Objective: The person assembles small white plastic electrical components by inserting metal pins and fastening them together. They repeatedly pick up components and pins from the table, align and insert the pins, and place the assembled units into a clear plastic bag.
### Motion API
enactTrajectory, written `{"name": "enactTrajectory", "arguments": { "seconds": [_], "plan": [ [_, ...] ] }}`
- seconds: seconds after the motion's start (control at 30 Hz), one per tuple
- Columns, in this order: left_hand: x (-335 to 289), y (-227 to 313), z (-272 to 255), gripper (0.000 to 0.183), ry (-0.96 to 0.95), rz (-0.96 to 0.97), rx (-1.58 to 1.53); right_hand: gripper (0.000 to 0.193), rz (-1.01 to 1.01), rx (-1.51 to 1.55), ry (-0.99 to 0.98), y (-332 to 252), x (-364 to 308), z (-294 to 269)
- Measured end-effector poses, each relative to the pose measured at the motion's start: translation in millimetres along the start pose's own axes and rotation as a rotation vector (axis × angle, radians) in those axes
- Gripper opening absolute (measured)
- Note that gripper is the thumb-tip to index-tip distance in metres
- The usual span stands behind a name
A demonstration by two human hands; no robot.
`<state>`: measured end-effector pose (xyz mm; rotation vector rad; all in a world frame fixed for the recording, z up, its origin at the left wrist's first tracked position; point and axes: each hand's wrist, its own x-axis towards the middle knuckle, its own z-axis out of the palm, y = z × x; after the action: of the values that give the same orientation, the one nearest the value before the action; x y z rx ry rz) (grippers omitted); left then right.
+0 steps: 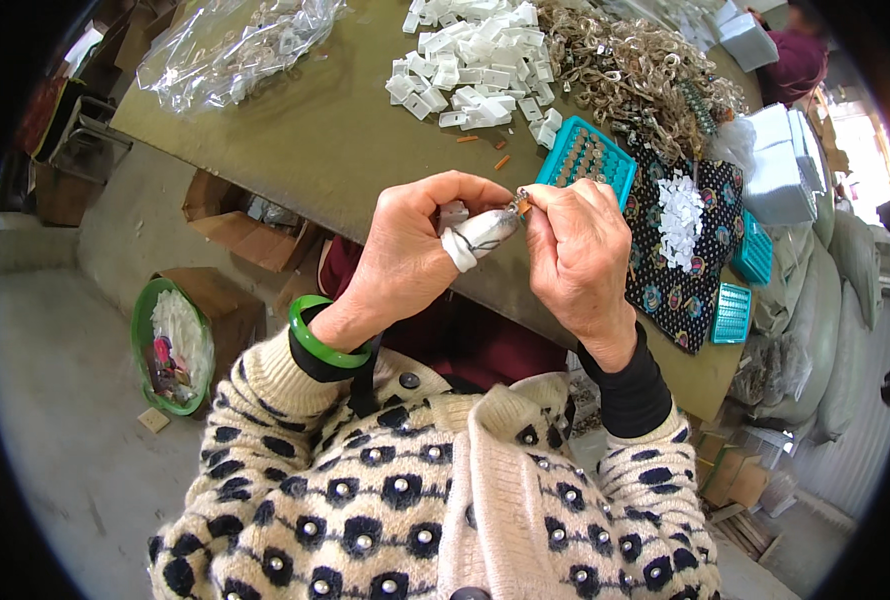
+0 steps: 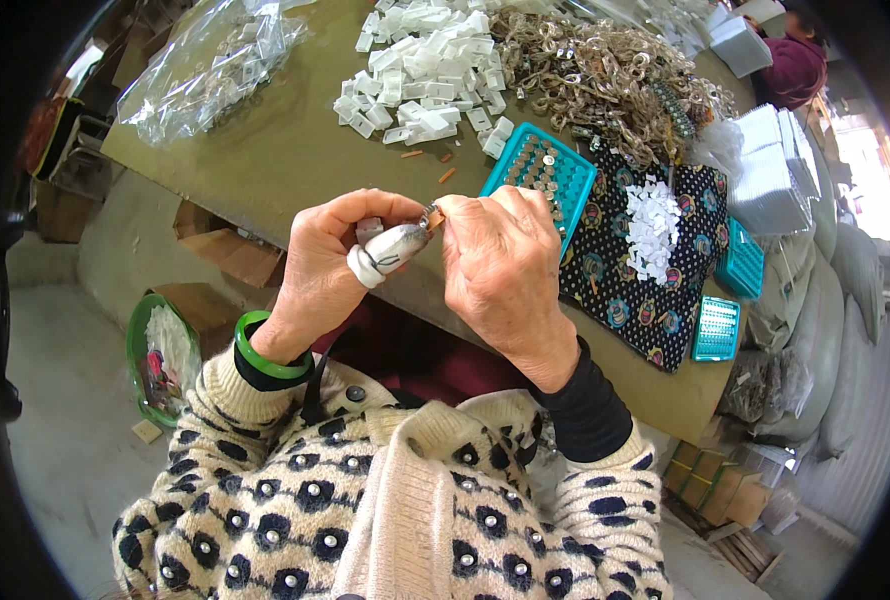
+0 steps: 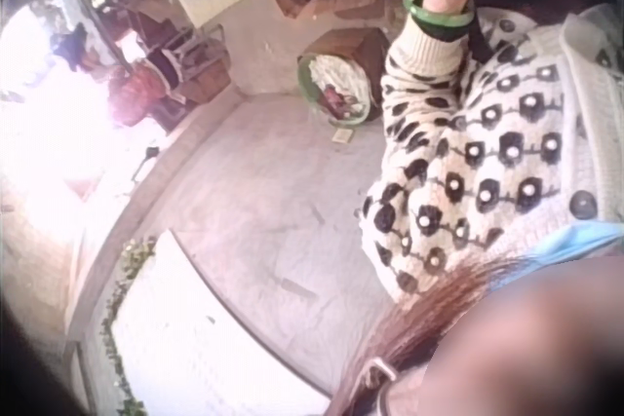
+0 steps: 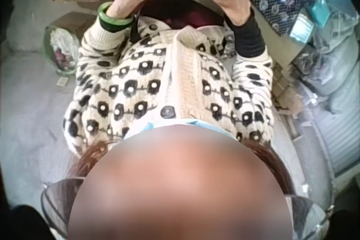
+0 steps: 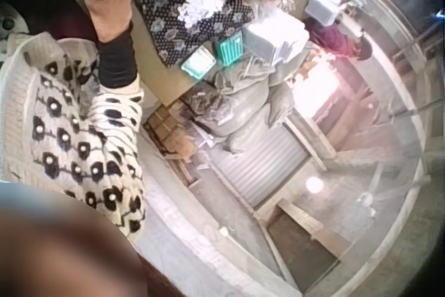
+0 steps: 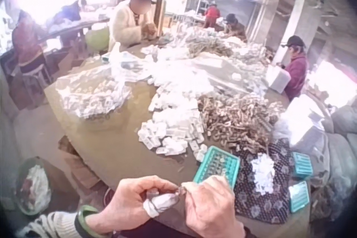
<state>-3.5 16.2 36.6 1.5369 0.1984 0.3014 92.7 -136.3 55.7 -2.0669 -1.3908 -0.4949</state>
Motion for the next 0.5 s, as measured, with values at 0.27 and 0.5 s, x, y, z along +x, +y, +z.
{"name": "enactTrajectory", "arguments": {
  "seconds": [0.27, 0.5],
  "plan": [
    [-14, 2, 5, 0.015, 0.024, 0.135, 0.085, 0.020, 0.000, -0.024, -0.001, -13, -5, -8],
    [-17, -8, 7, 0.010, 0.109, 0.185, 0.066, 0.016, 0.062, 0.120, -0.098, -13, -10, -13]
  ]
}}
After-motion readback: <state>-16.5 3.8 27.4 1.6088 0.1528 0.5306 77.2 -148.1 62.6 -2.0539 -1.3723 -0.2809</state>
